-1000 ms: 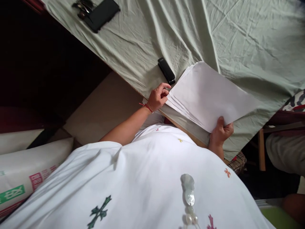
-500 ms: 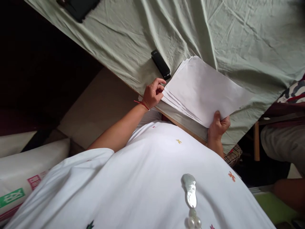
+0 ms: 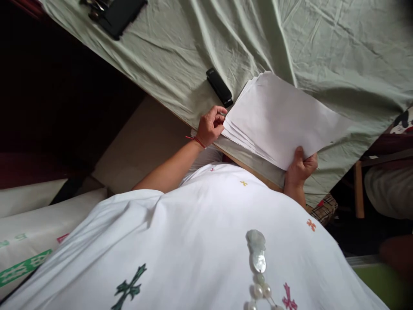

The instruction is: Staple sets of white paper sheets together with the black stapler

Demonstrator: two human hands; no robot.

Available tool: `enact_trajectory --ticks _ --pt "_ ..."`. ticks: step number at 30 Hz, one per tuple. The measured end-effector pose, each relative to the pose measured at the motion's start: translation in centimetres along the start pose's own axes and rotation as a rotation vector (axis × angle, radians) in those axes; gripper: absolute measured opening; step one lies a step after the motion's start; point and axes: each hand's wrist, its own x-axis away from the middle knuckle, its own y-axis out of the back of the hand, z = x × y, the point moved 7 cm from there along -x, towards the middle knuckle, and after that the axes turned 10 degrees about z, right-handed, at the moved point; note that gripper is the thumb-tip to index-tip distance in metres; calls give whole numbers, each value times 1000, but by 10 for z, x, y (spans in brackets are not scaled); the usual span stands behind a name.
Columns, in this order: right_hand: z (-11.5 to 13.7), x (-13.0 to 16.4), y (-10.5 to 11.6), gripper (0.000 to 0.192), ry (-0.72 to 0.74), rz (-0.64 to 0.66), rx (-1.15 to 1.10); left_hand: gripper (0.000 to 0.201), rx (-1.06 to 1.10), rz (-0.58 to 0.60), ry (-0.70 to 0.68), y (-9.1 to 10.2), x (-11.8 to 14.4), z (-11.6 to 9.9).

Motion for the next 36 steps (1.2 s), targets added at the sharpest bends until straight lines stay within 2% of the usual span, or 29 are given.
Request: enact_trajectory --ticks 6,11,19,25,36 --pt "-3 -1 1 46 -18 18 -28 45 -64 12 -28 1 -1 -6" --pt "-3 -1 -1 47 -57 58 -102 44 -45 27 -67 2 -4 -2" --pt "-1 1 1 41 -17 1 -80 45 41 7 -85 3 -2 2" --pt "1 1 0 38 3 -9 -133 45 5 11 -80 2 -3 2" --pt "-7 -2 0 41 -101 52 -92 44 -57 6 -41 4 -2 -2"
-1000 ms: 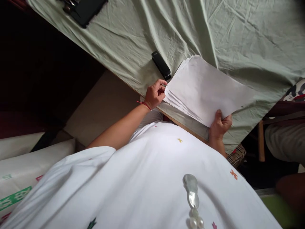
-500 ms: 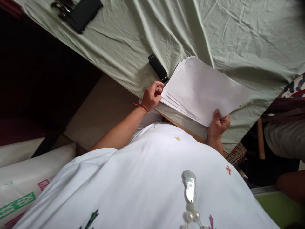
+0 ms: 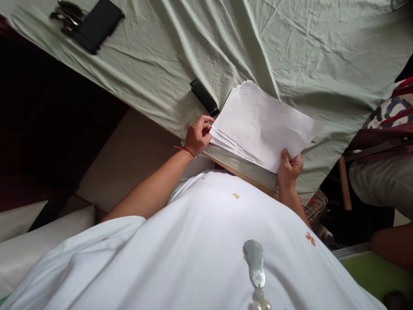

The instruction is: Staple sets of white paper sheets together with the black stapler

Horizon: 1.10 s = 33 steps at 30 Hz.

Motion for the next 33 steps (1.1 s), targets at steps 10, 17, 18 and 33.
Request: enact_trajectory --ticks 10,17,18,33 --pt "4 3 -3 44 84 -36 -33 47 56 3 -30 -2 0 9" --pt "6 2 -5 48 77 -30 -33 44 12 -28 -4 -1 2 4" --pt "6 3 -4 48 68 -34 -21 42 -1 -30 -5 -1 2 2" --pt "-1 0 -2 41 -10 16 -33 44 22 3 20 -1 3 -1"
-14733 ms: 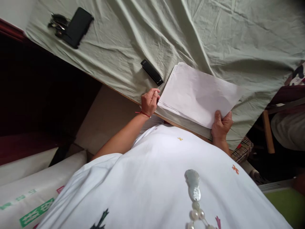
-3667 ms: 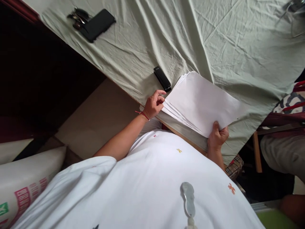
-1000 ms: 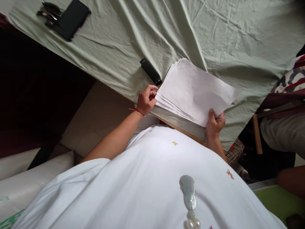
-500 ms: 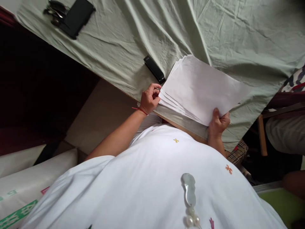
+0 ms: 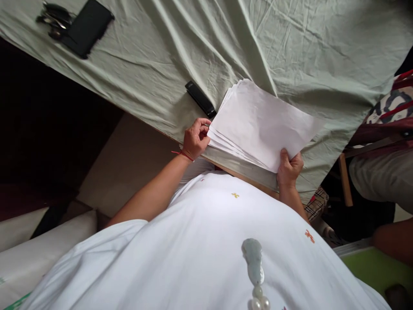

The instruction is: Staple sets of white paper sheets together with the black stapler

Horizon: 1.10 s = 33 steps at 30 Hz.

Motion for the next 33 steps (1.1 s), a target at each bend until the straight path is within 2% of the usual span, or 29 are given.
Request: enact_trajectory --ticks 12,21,25,28,33 --pt "4 -2 -4 41 30 -12 -38 43 -22 -20 -5 2 -5 3" --pt "3 -3 -2 39 28 -7 -89 30 -49 -83 -16 6 -5 -2" --pt "3 -4 -2 42 12 -8 -117 41 -22 -92 -15 8 -8 -3" --pt "5 -4 -3 43 5 -8 -134 44 -41 -70 -2 8 -15 -3" --pt "8 -4 -3 41 -9 -2 -171 28 -26 41 57 2 -27 1"
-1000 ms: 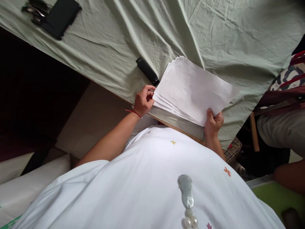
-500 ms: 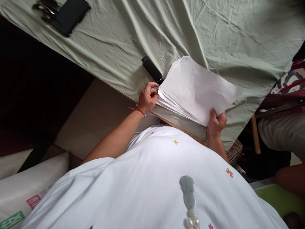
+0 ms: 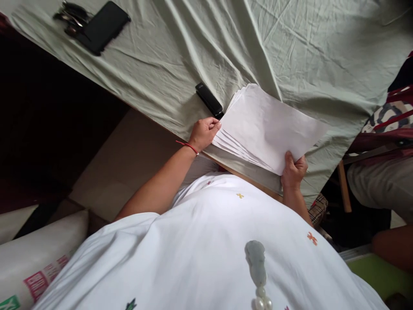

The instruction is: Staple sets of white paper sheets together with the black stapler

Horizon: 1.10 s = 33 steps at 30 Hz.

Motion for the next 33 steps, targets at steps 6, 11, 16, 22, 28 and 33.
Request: enact_trajectory --ticks 6,11,16,22,28,33 --pt "-4 -7 4 44 -169 58 -74 15 38 26 -39 -2 5 -3" --pt "17 -6 13 41 -113 63 -106 18 234 131 -42 -4 8 -2" --pt "44 -5 23 37 1 46 -54 31 471 194 -24 -1 -1 -10" --pt "77 -12 25 28 164 54 -65 29 414 125 -147 21 -9 -50" --pt "88 -14 28 37 179 81 -78 40 336 125 -242 34 -1 -70" --pt "64 -17 6 41 10 211 55 60 354 293 -158 1 -5 -38"
